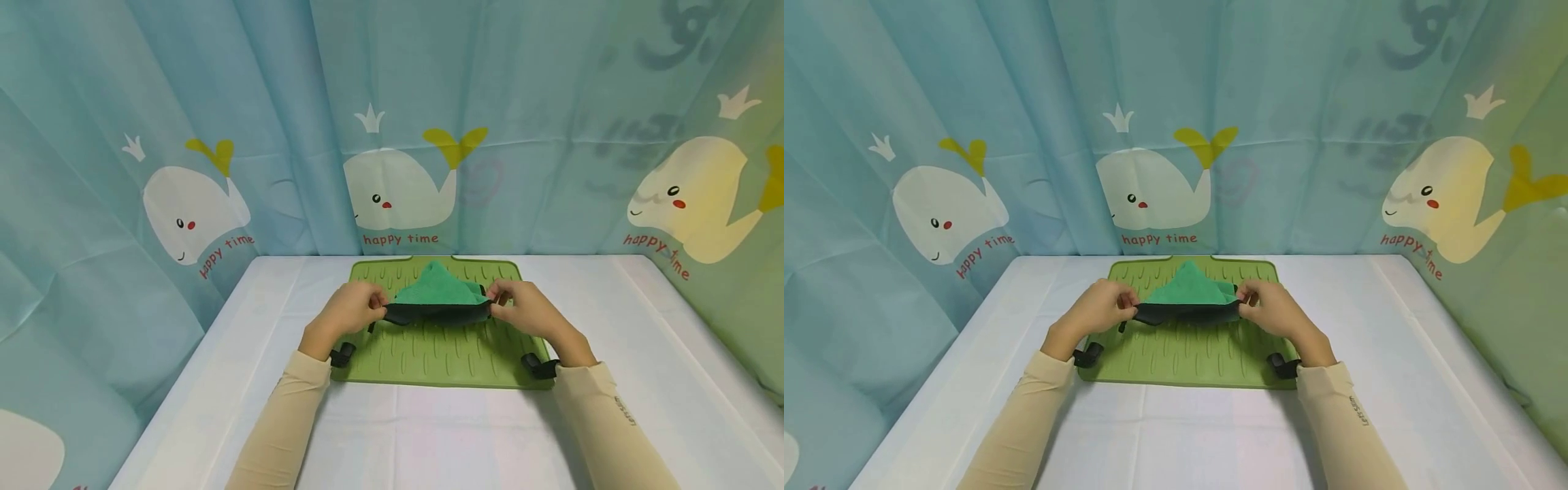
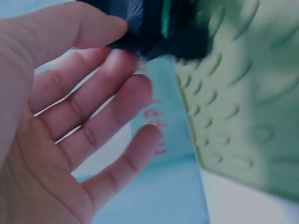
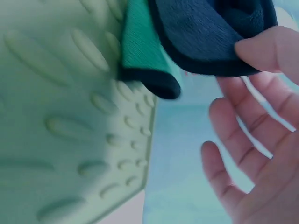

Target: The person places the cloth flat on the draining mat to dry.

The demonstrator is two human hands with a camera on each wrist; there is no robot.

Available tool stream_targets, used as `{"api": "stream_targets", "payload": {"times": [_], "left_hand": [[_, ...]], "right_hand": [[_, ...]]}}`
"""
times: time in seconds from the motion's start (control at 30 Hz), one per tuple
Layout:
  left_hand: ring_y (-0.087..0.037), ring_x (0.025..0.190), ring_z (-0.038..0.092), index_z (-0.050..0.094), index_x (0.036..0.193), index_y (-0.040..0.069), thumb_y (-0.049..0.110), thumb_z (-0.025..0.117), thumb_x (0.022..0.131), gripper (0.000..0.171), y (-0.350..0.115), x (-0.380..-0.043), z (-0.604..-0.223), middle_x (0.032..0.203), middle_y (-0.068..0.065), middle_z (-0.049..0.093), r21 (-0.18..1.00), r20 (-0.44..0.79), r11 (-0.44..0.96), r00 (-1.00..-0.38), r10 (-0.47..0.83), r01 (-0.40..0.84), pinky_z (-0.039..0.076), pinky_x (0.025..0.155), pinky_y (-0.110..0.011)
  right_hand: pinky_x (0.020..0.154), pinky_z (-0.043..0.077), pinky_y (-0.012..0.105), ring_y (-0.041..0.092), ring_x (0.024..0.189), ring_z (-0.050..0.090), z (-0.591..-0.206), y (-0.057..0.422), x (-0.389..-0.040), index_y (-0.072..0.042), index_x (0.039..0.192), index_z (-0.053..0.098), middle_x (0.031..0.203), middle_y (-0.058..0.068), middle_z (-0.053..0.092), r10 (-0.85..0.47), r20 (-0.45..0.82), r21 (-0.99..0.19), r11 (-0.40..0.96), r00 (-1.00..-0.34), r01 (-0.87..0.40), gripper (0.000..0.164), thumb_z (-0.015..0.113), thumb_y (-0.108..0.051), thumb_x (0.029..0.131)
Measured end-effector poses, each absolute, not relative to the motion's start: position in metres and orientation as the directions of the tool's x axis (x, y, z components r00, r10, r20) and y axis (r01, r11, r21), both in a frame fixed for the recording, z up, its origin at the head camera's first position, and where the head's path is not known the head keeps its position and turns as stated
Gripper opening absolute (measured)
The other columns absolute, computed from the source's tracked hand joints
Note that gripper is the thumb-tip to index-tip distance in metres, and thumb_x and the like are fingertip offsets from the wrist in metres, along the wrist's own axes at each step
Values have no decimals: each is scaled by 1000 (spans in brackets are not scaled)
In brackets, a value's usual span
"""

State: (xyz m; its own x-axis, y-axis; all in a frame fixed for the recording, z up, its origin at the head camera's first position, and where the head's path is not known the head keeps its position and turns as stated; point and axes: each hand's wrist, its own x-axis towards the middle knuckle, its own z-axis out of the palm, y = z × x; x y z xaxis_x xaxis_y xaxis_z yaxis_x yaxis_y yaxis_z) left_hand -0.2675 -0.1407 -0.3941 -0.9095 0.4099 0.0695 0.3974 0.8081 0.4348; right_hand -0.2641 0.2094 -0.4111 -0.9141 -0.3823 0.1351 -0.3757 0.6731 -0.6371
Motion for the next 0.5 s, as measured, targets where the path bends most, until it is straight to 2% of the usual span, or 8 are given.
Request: {"api": "stream_targets", "payload": {"times": [0.13,0.27,0.37,0.5], "left_hand": [[-11,76,64,77,96,12,14,74,94,4,-152,-268,-384,86,1,71,451,140,791,-908,396,414,54,73,-31],[-11,77,64,77,96,11,14,75,93,5,-160,-268,-378,85,2,71,464,149,778,-903,402,423,54,73,-31],[-11,76,64,77,96,11,13,76,92,4,-164,-269,-378,85,1,72,478,109,778,-907,406,406,54,72,-31],[-11,76,64,79,94,10,10,77,92,3,-168,-270,-383,87,1,73,488,-2,795,-910,414,361,54,71,-30]], "right_hand": [[74,45,36,19,87,59,-404,219,-262,-8,99,67,95,5,67,-344,210,-648,652,-915,-394,6,70,-12,97],[72,46,34,16,83,58,-398,224,-261,-10,97,70,91,3,67,-359,234,-653,630,-903,-420,5,72,-15,96],[72,47,31,13,81,58,-398,225,-261,-13,97,71,90,1,67,-412,174,-661,625,-895,-416,4,73,-16,96],[73,49,31,14,81,58,-403,222,-263,-11,98,72,89,1,67,-506,45,-687,610,-861,-395,6,74,-15,95]]}}
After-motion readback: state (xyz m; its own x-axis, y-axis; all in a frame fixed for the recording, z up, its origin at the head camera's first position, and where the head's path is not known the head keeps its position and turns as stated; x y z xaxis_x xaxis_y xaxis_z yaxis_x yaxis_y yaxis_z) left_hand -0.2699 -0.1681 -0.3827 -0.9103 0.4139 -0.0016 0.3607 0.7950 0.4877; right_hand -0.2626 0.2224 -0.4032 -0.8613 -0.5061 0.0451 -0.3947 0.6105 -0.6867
